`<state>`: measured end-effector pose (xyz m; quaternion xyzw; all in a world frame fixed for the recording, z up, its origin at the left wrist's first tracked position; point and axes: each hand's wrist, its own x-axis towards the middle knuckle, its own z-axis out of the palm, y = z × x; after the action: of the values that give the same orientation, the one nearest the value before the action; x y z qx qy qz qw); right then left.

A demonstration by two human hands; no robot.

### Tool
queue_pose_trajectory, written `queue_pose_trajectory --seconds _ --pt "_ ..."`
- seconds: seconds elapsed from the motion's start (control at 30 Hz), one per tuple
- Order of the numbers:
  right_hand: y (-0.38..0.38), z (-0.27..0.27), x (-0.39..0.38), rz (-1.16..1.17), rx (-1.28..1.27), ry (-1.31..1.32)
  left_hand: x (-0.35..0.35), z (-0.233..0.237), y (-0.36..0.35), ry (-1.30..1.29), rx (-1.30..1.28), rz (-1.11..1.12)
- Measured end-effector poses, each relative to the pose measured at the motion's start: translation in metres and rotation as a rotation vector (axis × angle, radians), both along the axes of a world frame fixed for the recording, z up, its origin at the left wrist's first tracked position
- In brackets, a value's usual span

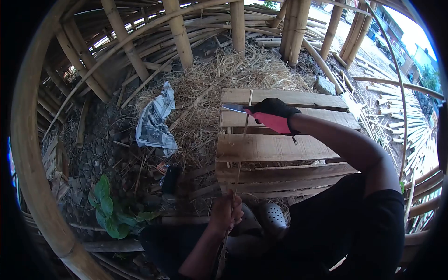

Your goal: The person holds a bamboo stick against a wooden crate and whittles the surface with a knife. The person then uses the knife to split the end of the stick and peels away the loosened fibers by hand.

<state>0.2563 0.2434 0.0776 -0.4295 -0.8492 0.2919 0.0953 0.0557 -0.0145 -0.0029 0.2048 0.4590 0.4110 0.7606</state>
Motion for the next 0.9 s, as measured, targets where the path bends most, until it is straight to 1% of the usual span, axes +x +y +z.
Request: queue_pose_trajectory --seconds 0.07,0.1,0.13,0.2,0.23,0.27,0.33,0.37,0.4,0.47,0.5,0.53,0.6,0.63,0.67,0.73,0.77,0.8,0.87,0.9 --pt "-0.053 0.040 -0.025 -0.286 -0.272 -0.061 0.001 -0.001 0.002 0.004 0.045 0.002" --pt "-0.056 0.016 -0.022 -0.058 -0.238 -0.007 0.000 -0.003 0.001 -0.015 0.018 0.003" --pt "-0.069 0.026 -0.032 -0.167 -0.360 -0.118 0.000 -0.004 0.001 -0.032 -0.005 0.006" --pt "-0.030 -0.006 -0.016 0.142 -0.061 -0.116 -0.002 0.001 0.004 -0.014 0.001 -0.009" --pt "-0.026 0.006 -0.015 -0.152 -0.332 -0.025 -0.002 0.002 0.002 -0.005 0.001 -0.022" --pt "-0.021 0.017 -0.016 -0.285 -0.346 -0.054 -0.002 0.001 0.001 -0.006 -0.003 -0.025" --pt "-0.053 0.037 -0.025 -0.290 -0.251 -0.155 -0.001 0.000 0.002 -0.001 0.023 -0.023" --pt "-0.057 0.005 -0.022 -0.072 -0.190 0.003 0.000 -0.001 0.003 -0.004 0.028 -0.019" --pt "-0.071 0.013 -0.031 -0.199 -0.277 -0.044 0.000 -0.003 0.001 -0.013 0.019 -0.013" --pt "-0.054 0.024 -0.027 0.039 -0.117 -0.190 -0.002 -0.002 0.003 -0.009 0.013 -0.011" --pt "-0.067 0.061 -0.035 -0.290 -0.398 -0.213 0.000 0.001 0.003 0.015 0.024 -0.015" --pt "-0.045 0.038 -0.028 -0.163 -0.173 -0.224 0.001 0.003 0.003 0.037 0.036 -0.019" --pt "-0.073 0.046 -0.031 -0.227 -0.255 -0.126 0.000 0.000 0.001 0.025 0.027 -0.015" --pt "-0.078 0.020 -0.032 -0.044 -0.052 -0.088 0.000 -0.001 0.003 0.017 0.023 -0.006" --pt "-0.075 0.001 -0.031 -0.051 -0.105 -0.103 0.001 -0.001 0.004 0.015 0.025 -0.003" --pt "-0.064 0.026 -0.036 -0.079 -0.417 -0.209 0.000 -0.001 0.003 -0.010 0.055 -0.015" --pt "-0.052 0.023 -0.034 -0.204 -0.430 -0.260 -0.001 -0.002 0.003 -0.009 0.051 -0.014" --pt "-0.046 0.015 -0.030 -0.265 -0.401 -0.127 -0.001 -0.001 0.003 0.000 0.056 -0.019" --pt "-0.067 -0.001 -0.030 -0.061 -0.221 -0.136 0.001 -0.001 0.005 0.004 0.069 -0.021" --pt "-0.097 0.027 -0.042 -0.108 -0.280 -0.197 0.000 -0.001 0.005 -0.010 0.061 -0.021"
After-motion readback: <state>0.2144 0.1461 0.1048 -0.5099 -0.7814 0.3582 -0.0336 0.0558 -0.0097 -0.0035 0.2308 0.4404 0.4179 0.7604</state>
